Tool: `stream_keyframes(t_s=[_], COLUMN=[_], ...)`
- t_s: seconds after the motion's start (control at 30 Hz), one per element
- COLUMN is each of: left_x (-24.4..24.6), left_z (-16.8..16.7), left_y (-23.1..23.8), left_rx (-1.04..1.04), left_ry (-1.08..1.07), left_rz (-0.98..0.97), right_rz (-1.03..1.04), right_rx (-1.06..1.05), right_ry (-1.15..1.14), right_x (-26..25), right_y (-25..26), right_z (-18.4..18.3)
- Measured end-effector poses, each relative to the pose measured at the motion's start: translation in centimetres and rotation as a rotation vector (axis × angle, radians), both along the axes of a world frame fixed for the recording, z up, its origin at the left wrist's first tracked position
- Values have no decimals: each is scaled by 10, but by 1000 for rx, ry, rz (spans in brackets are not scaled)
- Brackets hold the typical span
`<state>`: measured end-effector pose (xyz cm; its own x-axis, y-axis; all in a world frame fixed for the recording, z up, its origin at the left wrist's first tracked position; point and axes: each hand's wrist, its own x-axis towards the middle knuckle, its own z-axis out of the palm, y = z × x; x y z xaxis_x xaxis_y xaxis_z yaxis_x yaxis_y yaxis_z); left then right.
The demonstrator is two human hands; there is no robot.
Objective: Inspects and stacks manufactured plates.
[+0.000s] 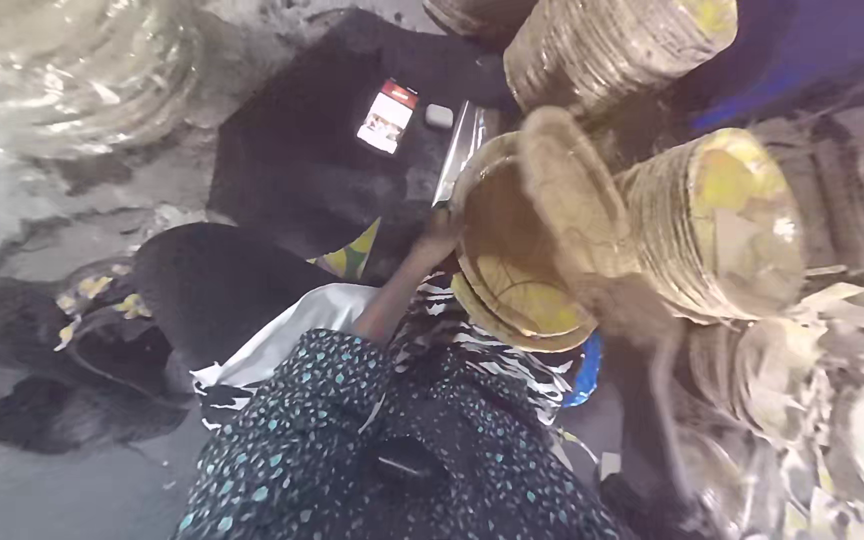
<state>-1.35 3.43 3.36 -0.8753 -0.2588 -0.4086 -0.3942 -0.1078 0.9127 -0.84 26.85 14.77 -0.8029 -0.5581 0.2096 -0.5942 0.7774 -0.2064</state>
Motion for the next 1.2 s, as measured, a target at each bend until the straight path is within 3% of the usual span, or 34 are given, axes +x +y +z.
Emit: stream_keyframes(t_s=[0.1,0.2,0.3,0.4,0.47,0.57,0.67,0.93,1.2], left_x=[3,7,20,9,7,6,6,4,4], left_z=[-3,-5,10,7,6,6,2,-7,-9], left_y=[-1,-2,0,6,6,6,2,3,0], left_rx=[-9,33,83,17,23,-10,-19,-43,-109], left_ry=[54,20,-43,-49,-85,-92,-68,7,-24], left_rz=[-7,13,22,56,55,59,46,41,20], right_rz=[92,113,34,-343,-487,-548,-615,-591,-656], right_rx=[31,-17,-45,-53,-3,127,137,-19,51], right_ry=[-162,-362,-435,-168,65,10,-125,97,60], right_x=[5,5,2,-27,-63,-110,-129,-126,-114], right_y=[-25,-31,-15,17,52,102,106,120,113], right_z=[-59,-72,-53,-12,-4,-7,-5,12,23])
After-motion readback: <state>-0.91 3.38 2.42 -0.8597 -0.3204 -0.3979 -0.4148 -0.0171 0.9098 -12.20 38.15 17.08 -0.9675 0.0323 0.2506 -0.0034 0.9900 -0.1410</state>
